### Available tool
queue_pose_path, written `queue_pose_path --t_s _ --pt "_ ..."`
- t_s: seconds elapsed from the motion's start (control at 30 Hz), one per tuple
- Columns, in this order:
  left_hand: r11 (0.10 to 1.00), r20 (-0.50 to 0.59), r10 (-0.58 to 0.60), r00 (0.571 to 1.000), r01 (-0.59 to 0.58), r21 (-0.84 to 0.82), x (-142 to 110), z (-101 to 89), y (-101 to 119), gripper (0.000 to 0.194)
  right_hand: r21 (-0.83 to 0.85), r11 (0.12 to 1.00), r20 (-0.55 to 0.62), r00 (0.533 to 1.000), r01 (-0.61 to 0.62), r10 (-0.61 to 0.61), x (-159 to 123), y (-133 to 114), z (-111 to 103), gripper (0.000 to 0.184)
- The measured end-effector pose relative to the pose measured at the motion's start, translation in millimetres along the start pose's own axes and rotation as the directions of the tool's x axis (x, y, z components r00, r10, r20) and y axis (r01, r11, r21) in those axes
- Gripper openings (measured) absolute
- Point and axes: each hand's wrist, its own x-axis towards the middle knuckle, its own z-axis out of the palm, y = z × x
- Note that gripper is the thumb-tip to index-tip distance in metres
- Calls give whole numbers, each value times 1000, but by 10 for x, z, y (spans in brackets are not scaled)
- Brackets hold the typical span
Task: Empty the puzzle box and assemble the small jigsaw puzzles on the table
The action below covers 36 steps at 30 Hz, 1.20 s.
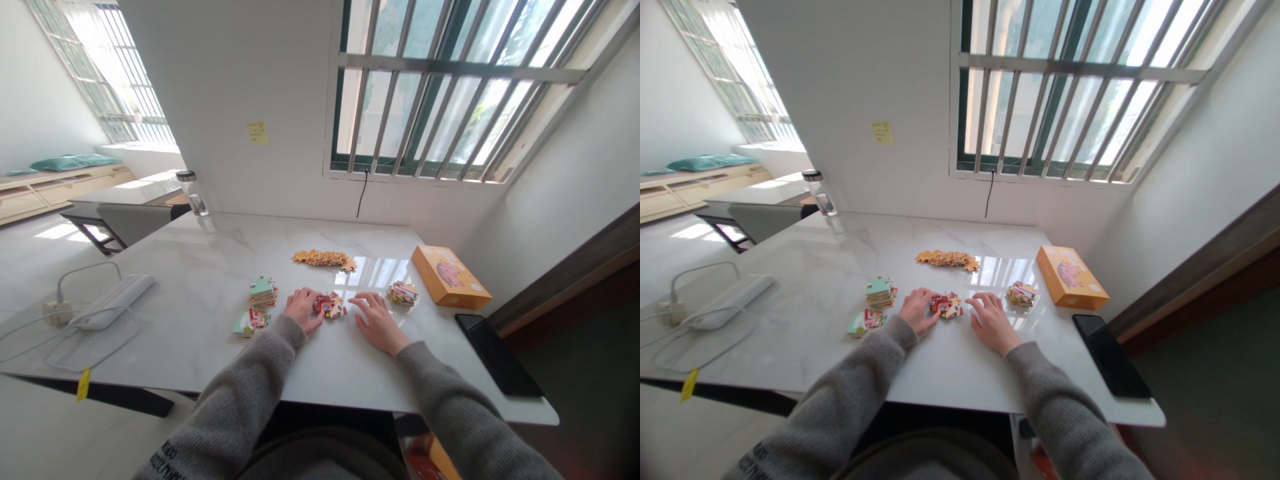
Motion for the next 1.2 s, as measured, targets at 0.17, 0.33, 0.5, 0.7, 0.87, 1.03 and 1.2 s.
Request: queue_pose_path --t_s 0.17,0.33,0.5,0.7,0.87,1.03,1.2 --pt "998 -69 47 997 -51 -49 4 16 18 48 92 996 -41 999 16 -12 27 -67 -19 39" --pt "963 -151 219 964 -238 -126 -34 -28 127 53 364 931 -97 994 -17 56 100 -245 24 38" --pt "921 -125 333 935 -351 -168 -90 -79 228 55 618 758 11 966 -209 257 189 -330 103 37" --pt "953 -174 278 945 -293 -73 -85 -129 228 43 768 569 78 925 -292 371 220 -306 116 47" --pt "961 -167 265 950 -275 -39 -50 -64 179 53 791 540 102 932 -288 348 224 -368 96 50" --pt "952 -159 296 942 -304 -27 -43 -46 171 48 775 575 86 945 -262 315 212 -396 90 49" --pt "929 -115 352 929 -362 -77 -89 -122 264 57 820 498 132 940 -281 313 198 -385 120 50"
